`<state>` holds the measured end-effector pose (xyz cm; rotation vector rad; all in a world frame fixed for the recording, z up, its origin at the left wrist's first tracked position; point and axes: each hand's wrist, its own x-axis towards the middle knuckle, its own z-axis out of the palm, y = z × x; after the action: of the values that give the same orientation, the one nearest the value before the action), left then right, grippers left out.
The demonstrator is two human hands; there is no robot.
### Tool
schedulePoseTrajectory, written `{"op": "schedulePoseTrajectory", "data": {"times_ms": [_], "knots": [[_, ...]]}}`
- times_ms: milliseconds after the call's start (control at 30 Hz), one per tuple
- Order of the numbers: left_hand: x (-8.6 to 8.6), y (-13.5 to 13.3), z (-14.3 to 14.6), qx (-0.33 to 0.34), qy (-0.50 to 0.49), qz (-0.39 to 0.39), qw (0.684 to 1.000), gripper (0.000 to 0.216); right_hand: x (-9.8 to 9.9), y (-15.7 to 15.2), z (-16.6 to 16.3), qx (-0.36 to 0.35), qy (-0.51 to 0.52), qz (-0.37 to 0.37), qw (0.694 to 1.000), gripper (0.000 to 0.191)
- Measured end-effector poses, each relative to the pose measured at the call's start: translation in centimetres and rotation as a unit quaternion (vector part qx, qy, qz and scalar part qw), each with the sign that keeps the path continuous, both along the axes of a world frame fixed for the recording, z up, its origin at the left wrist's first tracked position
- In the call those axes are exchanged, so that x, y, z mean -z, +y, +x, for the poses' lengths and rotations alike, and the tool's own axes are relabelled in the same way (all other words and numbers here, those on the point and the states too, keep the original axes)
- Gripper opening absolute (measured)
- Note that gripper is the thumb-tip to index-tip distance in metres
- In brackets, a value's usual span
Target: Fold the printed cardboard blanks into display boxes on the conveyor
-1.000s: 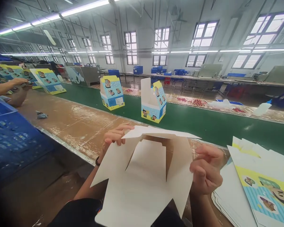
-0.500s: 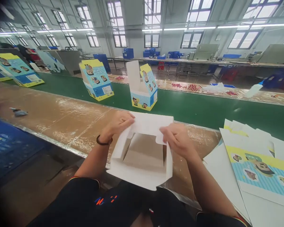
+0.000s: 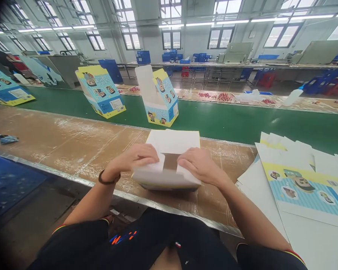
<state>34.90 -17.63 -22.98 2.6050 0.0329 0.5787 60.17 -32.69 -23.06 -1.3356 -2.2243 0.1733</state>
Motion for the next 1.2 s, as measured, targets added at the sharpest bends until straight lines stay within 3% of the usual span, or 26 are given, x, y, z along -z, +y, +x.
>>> {"op": "schedulePoseTrajectory", "data": {"times_ms": [100,167,233,333,367,467,533,600,667,767,900,1067,1200], "knots": [[0.4,-0.3,-2.1,0.03,0.008,-0.063,0.997,0.058,-0.6,-2.2,1.4,-0.121,0.068,-0.052,0.989,0.073],[0.6,-0.9,-2.7,0.032,0.003,-0.091,0.995,0.065,-0.4,-3.0,1.6,-0.151,0.117,-0.087,0.978,0.078],[0.5,-2.0,-2.7,0.02,-0.009,-0.112,0.993,0.066,0.3,-3.1,1.4,-0.083,0.191,-0.108,0.972,0.076],[0.6,-3.5,-2.2,-0.018,-0.062,-0.178,0.982,0.069,1.5,-2.6,0.8,0.076,0.286,-0.073,0.952,0.093],[0.7,-3.9,-2.0,-0.032,-0.083,-0.203,0.975,0.073,1.6,-2.4,0.8,0.085,0.309,-0.063,0.945,0.095],[1.3,-4.7,-1.4,-0.078,-0.137,-0.237,0.959,0.068,1.4,-2.2,0.7,-0.004,0.336,-0.097,0.937,0.088],[1.7,-4.9,-0.9,-0.134,-0.163,-0.232,0.949,0.059,1.1,-2.2,0.5,0.0,0.31,-0.098,0.946,0.089],[1.8,-4.9,-0.5,-0.199,-0.174,-0.212,0.941,0.058,1.0,-1.9,0.1,0.071,0.257,-0.047,0.963,0.09],[1.8,-4.9,-0.1,-0.243,-0.151,-0.157,0.945,0.056,1.1,-1.4,-0.3,0.114,0.181,0.001,0.977,0.073],[1.5,-5.0,0.2,-0.233,-0.063,-0.03,0.97,0.039,1.2,-0.7,-0.6,0.084,0.04,-0.019,0.995,0.038],[1.7,-5.2,0.4,-0.219,0.013,0.08,0.972,0.034,0.9,-0.5,-0.5,0.055,-0.058,-0.076,0.994,0.037],[1.9,-4.9,0.5,-0.219,0.051,0.08,0.971,0.031,0.7,-0.5,-0.6,0.043,-0.078,-0.075,0.993,0.037],[2.1,-4.8,0.0,-0.291,0.057,0.048,0.954,0.048,1.1,-0.5,-0.3,0.085,-0.023,-0.049,0.995,0.034]]}}
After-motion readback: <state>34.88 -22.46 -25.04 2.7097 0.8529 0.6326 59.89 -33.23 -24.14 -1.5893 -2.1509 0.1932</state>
